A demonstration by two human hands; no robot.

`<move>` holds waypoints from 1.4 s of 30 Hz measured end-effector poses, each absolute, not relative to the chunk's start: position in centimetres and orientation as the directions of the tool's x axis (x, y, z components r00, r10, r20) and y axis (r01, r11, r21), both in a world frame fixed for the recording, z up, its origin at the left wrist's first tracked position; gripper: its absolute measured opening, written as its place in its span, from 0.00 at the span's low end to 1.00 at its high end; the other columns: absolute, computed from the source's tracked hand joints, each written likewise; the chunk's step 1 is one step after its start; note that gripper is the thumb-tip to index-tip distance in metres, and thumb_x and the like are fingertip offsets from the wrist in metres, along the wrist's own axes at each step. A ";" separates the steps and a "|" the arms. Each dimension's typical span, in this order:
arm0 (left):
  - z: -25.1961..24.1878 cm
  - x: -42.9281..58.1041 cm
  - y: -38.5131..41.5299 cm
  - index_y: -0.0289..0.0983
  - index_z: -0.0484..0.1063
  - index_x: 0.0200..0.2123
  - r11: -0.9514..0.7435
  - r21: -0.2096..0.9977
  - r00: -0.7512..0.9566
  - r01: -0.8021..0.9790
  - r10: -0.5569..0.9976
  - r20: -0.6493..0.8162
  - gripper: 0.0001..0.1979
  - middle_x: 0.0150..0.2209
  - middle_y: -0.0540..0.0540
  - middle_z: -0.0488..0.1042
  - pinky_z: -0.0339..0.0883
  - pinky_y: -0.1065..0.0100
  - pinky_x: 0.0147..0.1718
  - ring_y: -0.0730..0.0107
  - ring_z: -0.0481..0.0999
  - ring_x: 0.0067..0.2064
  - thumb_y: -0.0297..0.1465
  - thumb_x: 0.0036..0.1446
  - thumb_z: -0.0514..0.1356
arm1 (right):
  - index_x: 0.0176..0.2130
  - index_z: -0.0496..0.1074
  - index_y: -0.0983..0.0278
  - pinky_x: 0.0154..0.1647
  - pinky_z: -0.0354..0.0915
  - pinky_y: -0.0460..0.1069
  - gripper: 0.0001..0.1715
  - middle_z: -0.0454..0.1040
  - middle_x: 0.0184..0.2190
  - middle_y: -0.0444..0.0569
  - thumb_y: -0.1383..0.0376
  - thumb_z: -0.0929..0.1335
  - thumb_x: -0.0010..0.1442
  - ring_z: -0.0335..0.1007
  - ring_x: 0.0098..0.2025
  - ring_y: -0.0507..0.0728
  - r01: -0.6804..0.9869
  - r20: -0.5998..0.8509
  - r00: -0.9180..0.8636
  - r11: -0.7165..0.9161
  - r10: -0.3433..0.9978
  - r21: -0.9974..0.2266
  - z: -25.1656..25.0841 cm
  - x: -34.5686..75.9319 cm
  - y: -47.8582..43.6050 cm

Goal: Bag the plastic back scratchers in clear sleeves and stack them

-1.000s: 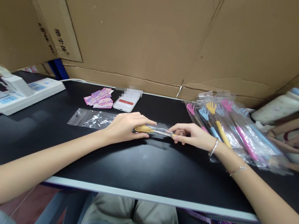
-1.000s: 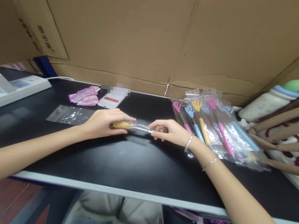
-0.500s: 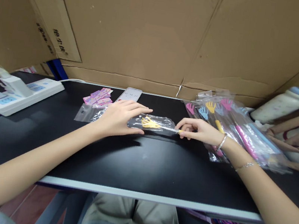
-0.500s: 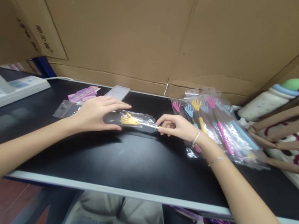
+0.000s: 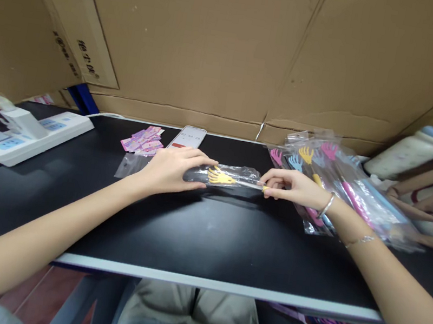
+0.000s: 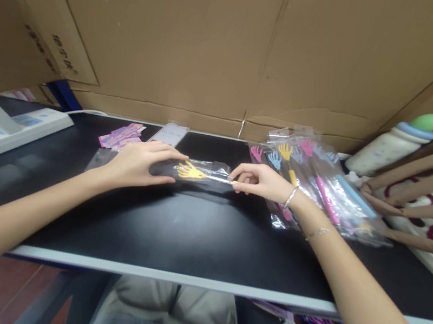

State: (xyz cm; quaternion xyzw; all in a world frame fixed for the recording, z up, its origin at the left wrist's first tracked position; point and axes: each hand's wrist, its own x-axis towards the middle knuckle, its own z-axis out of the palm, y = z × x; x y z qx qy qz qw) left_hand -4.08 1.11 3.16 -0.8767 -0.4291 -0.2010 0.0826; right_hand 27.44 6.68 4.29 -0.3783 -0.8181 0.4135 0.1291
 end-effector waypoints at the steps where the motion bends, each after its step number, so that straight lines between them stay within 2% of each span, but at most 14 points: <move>1: 3.2 -4.1 1.1 0.45 0.69 0.53 -0.621 0.031 0.552 0.783 0.716 0.427 0.21 0.51 0.50 0.74 0.67 0.70 0.42 0.66 0.74 0.49 0.43 0.57 0.59 | 0.40 0.70 0.65 0.32 0.66 0.49 0.26 0.77 0.28 0.48 0.49 0.72 0.50 0.72 0.29 0.53 0.506 -0.101 -0.679 0.365 0.727 -0.781 4.3 27.5 6.7; 12: 2.7 -4.0 1.3 0.45 0.70 0.51 -0.688 0.022 0.589 0.726 0.637 0.497 0.17 0.49 0.52 0.76 0.67 0.71 0.38 0.68 0.75 0.47 0.40 0.58 0.59 | 0.37 0.66 0.65 0.31 0.67 0.48 0.20 0.77 0.28 0.48 0.53 0.72 0.52 0.73 0.29 0.52 0.465 -0.076 -0.706 0.379 0.704 -0.800 4.1 27.4 6.5; 19: 2.4 -3.9 1.2 0.43 0.71 0.49 -0.730 0.043 0.607 0.682 0.599 0.523 0.16 0.48 0.50 0.76 0.67 0.71 0.41 0.69 0.75 0.47 0.39 0.58 0.60 | 0.36 0.61 0.63 0.34 0.66 0.50 0.22 0.77 0.28 0.46 0.55 0.73 0.50 0.74 0.29 0.53 0.427 -0.047 -0.694 0.358 0.718 -0.830 4.0 27.1 6.1; 26: 2.1 -3.7 1.2 0.41 0.72 0.50 -0.772 0.073 0.625 0.632 0.563 0.541 0.17 0.48 0.47 0.76 0.69 0.70 0.43 0.68 0.75 0.46 0.39 0.58 0.60 | 0.33 0.59 0.62 0.32 0.65 0.49 0.25 0.74 0.24 0.43 0.54 0.74 0.47 0.72 0.27 0.51 0.429 -0.067 -0.668 0.309 0.741 -0.849 4.0 26.5 5.6; 32: 1.9 -3.5 1.2 0.42 0.72 0.50 -0.784 0.103 0.628 0.612 0.561 0.540 0.17 0.48 0.47 0.76 0.69 0.69 0.43 0.68 0.75 0.47 0.39 0.59 0.60 | 0.32 0.59 0.62 0.33 0.65 0.48 0.25 0.74 0.25 0.43 0.53 0.74 0.48 0.71 0.27 0.51 0.431 -0.039 -0.663 0.339 0.748 -0.836 3.9 26.2 5.4; 42: 1.4 -3.1 1.0 0.43 0.72 0.50 -0.785 0.133 0.637 0.605 0.577 0.511 0.16 0.48 0.47 0.76 0.69 0.70 0.42 0.69 0.75 0.46 0.38 0.60 0.58 | 0.32 0.58 0.62 0.26 0.61 0.46 0.23 0.69 0.21 0.40 0.53 0.72 0.51 0.65 0.21 0.48 0.387 0.034 -0.703 0.422 0.711 -0.820 2.7 25.2 4.9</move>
